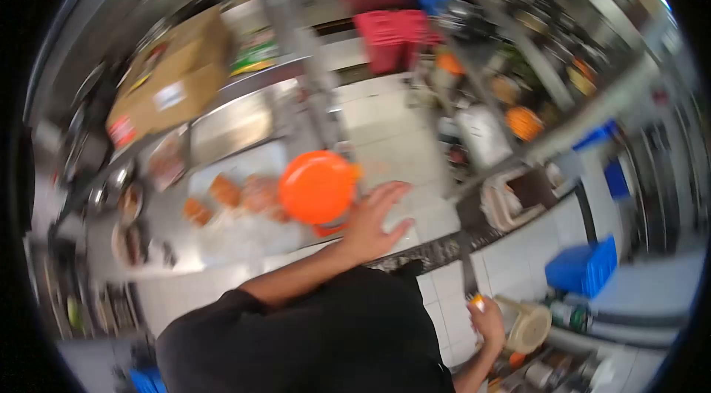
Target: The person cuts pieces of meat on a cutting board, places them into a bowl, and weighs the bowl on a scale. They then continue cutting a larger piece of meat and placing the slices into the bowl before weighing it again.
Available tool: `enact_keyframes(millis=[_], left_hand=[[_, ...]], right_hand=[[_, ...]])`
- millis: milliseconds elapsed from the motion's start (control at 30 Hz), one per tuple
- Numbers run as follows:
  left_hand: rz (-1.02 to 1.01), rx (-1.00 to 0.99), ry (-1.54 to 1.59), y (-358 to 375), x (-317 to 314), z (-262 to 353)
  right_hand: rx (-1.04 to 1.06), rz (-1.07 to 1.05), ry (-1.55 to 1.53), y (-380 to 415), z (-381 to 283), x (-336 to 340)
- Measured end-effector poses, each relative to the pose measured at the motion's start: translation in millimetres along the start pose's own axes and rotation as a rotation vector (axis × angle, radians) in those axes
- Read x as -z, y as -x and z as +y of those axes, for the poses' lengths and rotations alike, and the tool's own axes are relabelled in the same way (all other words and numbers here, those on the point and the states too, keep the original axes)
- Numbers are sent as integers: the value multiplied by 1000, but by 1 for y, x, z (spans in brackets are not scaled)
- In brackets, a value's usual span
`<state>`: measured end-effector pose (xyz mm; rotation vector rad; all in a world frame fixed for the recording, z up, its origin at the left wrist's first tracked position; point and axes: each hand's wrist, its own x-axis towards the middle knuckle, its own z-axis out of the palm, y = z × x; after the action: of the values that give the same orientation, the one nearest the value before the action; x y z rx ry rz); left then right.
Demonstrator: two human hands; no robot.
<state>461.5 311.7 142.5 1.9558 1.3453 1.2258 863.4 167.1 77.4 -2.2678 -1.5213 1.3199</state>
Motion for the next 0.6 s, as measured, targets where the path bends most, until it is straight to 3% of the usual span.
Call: enact_keyframes(millis=[133, 200, 367, 500, 600], left_hand=[[2, 7, 154, -53, -71, 4], [-18, 121, 160, -86, -98, 15], [73, 61, 29, -166, -141, 13], [-1, 128, 21, -237, -160, -33], [-10, 115, 19, -309, -189, -122]], right_hand=[[-105, -12, 9, -59, 3, 9], [-27, -31, 46, -108, 36, 5], [39, -106, 132, -178, 39, 37], [23, -156, 215, -217, 30, 71], [12, -164, 263, -257, 34, 81]])
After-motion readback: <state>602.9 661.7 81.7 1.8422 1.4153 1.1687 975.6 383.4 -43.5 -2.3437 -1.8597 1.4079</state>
